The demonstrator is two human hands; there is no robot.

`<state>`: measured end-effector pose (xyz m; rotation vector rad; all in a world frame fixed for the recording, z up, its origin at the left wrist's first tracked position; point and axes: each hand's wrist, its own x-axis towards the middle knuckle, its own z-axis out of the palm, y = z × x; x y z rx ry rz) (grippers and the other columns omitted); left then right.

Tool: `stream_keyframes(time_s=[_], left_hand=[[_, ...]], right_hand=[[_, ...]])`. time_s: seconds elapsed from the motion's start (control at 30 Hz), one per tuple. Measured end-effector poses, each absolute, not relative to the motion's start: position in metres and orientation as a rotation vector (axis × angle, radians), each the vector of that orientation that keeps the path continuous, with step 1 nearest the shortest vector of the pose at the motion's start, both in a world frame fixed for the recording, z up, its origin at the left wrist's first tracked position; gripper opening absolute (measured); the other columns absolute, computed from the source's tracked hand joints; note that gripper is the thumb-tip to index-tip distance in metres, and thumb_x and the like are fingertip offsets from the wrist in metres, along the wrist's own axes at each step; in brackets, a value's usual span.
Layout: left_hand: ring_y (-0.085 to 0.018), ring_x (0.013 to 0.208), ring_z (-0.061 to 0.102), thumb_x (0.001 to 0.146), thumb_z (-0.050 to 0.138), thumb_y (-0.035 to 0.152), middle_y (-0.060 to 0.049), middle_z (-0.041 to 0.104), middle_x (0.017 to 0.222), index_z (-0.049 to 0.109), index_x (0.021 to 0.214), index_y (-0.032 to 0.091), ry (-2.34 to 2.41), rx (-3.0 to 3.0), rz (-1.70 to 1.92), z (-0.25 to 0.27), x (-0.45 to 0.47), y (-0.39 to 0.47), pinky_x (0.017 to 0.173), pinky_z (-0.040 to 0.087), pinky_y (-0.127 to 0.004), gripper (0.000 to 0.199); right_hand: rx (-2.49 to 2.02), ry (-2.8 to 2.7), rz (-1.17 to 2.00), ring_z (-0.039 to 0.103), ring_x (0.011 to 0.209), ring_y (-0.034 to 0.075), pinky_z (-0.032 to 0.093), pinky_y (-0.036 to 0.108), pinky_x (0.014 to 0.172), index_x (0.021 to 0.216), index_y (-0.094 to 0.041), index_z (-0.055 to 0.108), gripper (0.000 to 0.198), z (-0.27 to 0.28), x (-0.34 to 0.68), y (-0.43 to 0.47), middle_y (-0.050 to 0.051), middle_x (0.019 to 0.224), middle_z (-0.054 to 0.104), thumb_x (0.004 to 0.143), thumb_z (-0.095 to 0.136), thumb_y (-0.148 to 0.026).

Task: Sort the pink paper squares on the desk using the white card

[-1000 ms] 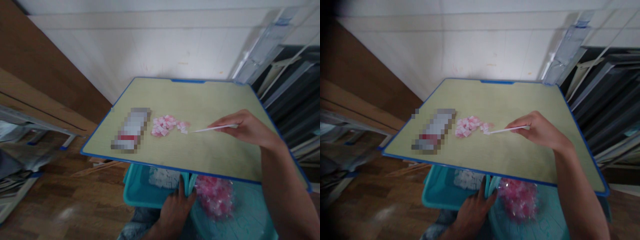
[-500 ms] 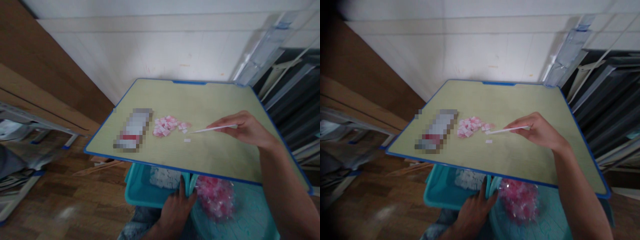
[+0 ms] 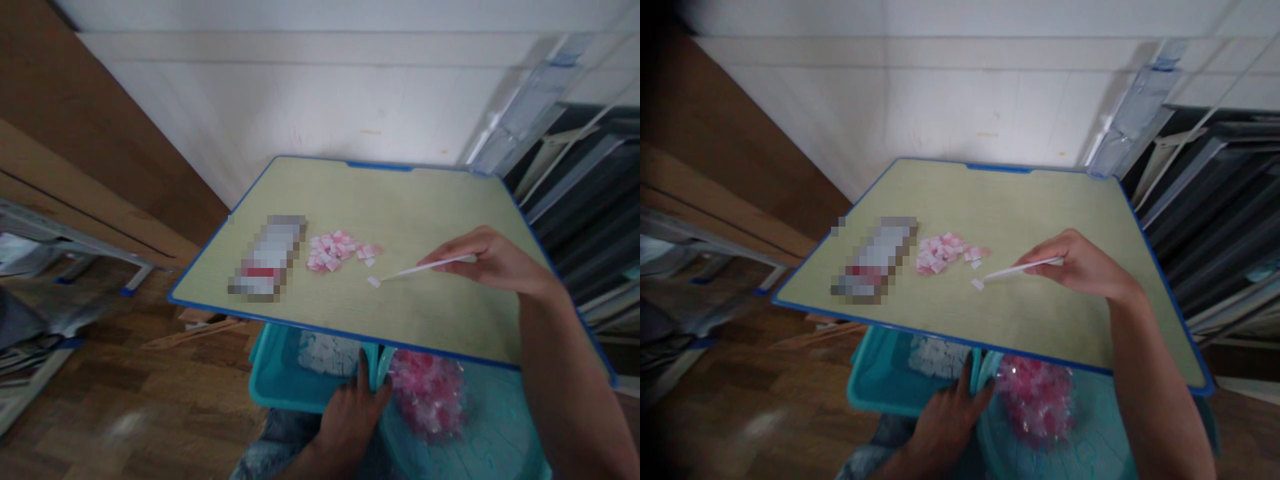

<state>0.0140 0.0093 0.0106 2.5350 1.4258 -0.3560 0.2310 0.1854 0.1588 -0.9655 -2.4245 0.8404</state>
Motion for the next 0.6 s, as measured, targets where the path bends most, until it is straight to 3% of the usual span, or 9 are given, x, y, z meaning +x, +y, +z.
stream_keyframes(time_s=[0.37, 0.6], left_hand=[[-0.019, 0.070, 0.061, 0.083, 0.030, 0.017, -0.020, 0.044, 0.122, 0.033, 0.122, 0.033, 1.430, 2.540, -0.367, 0.0101, 0.0140, 0.0098, 0.053, 0.051, -0.032, 0.042], [-0.018, 0.068, 0.061, 0.082, 0.031, 0.018, -0.019, 0.045, 0.121, 0.034, 0.122, 0.035, 1.431, 2.559, -0.366, 0.0096, 0.0138, 0.0096, 0.051, 0.051, -0.030, 0.043]], right_hand=[[-0.897, -2.489, 0.976, 0.063, 0.076, 0.015, 0.047, 0.022, 0.066, 0.087, -0.012, 0.067, 0.022, 0.1607, 0.2304, 0.1837, 0.008, 0.083, 0.068, 0.075, 0.055, -0.025], [-0.936, -2.423, 0.860, 0.063, 0.071, 0.015, 0.046, 0.020, 0.061, 0.083, -0.011, 0.067, 0.021, 0.1607, 0.2291, 0.1822, 0.009, 0.081, 0.068, 0.074, 0.056, -0.026]])
